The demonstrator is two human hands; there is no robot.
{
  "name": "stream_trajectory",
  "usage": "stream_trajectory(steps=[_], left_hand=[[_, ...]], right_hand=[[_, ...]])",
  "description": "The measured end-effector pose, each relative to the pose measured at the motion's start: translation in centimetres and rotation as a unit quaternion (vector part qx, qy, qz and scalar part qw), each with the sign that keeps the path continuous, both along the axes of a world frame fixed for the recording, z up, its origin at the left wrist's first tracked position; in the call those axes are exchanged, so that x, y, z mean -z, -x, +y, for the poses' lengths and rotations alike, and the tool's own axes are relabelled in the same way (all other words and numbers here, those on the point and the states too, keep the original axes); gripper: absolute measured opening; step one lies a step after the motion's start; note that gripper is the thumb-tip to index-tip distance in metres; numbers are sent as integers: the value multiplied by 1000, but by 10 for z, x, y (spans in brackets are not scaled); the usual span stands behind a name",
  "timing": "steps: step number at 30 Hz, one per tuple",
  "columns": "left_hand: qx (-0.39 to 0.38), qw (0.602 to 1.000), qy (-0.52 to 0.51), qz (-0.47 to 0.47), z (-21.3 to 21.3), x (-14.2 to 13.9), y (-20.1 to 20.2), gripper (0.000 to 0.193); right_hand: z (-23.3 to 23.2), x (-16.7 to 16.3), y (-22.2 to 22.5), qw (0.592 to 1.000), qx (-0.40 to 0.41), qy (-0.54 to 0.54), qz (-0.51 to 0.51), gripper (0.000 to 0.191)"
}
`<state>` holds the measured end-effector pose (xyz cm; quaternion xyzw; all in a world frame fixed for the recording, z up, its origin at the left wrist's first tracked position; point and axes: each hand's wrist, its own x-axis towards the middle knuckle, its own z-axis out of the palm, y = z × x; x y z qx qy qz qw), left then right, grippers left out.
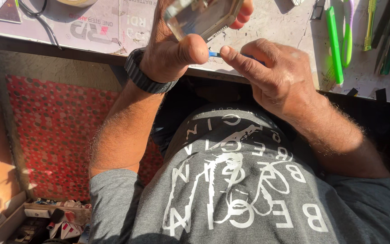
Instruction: The person holds a disassembled phone back cover and scrapes old adhesive from its edges using a green utility knife, rotating the cover to work around its perimeter. They then switch to a toothbrush and a blue plastic pry tool to brush and pry at the housing before setting it down.
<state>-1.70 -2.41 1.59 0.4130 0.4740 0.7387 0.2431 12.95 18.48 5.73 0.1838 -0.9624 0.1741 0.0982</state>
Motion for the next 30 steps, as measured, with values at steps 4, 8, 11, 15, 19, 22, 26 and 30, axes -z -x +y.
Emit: stream_trajectory(steps=[4,8,11,15,19,22,26,30], left_hand=[[-20,998,-8,64,5,0,3,79],[-40,999,-4,-15,4,-2,-2,81],[-53,997,-5,-57,1,-3,-7,83],[-50,997,-13,-63,-8,-2,-6,86],[-54,998,-17,-24,-19,8,-5,91],[-63,998,-18,-19,-28,17,-4,93],[-98,995,-6,21,-35,29,4,92],[-102,994,-31,32,-31,38,8,93]], right_hand=[[4,1,5,999,-12,15,35,62],[5,7,4,998,-14,59,27,64],[8,12,1,998,16,41,44,59],[11,12,-8,996,66,19,64,54],[14,21,-16,989,74,-89,96,42],[23,35,-17,992,68,-63,85,47],[34,52,-18,994,60,-58,64,53],[37,56,-18,994,62,-74,47,57]])
